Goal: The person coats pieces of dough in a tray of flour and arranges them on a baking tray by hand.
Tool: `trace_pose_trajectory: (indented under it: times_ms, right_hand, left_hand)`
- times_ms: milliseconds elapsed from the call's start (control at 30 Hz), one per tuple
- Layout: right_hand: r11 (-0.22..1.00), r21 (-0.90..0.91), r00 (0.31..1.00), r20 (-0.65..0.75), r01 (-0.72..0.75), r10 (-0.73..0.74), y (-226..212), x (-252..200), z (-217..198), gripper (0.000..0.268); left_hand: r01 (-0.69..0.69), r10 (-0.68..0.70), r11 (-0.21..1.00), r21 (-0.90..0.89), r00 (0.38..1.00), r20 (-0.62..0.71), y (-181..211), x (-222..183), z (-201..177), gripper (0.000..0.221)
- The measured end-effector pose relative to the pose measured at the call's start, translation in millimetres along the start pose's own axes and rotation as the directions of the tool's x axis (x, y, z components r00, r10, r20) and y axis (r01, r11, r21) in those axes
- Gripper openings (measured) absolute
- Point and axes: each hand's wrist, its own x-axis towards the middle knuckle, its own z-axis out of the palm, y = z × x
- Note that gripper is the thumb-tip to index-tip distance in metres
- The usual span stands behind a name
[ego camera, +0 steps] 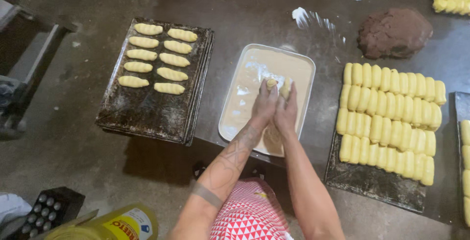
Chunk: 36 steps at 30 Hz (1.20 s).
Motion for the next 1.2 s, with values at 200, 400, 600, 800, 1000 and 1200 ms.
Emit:
trace_pose_trajectory:
  times_ms: [200, 400, 600, 800, 1000, 1200]
  right_hand:
    - [0.972, 0.127, 0.979, -0.037, -0.196, 0.202, 17, -13, -46, 0.054]
    - [0.928, -0.270, 0.966, -0.046, -0.256, 0.253, -27, -84, -42, 0.051]
    - [0.941, -0.320, 0.929, 0.369, 0.112, 0.015, -80, -127, 88, 0.041]
    - [0.836, -0.219, 0.776, 0.541, 0.502, -0.325, -133, -103, 236, 0.037]
    - [0.703, -0.376, 0.763, 0.527, 0.604, -0.374, -138, -111, 293, 0.039]
    - [0.622, -0.437, 0.696, 0.671, 0.650, -0.256, -149, -129, 302, 0.067]
  left_hand:
    - [-0.262, 0.229, 0.895, -0.361, 0.964, -0.133, -59, -3, -111, 0.041]
    - [-0.084, -0.018, 0.847, -0.525, 0.982, -0.186, -128, -45, -301, 0.030]
    - [0.127, -0.080, 0.933, 0.336, 0.985, -0.150, -128, -58, -447, 0.036]
    - [-0.398, 0.541, 0.444, 0.803, 0.833, 0.114, -98, -7, -497, 0.026]
    - [-0.294, 0.634, 0.195, 0.936, 0.765, 0.108, -121, -17, -487, 0.055]
    - [-0.431, 0.457, 0.348, 0.833, 0.853, 0.251, -110, -32, -486, 0.079]
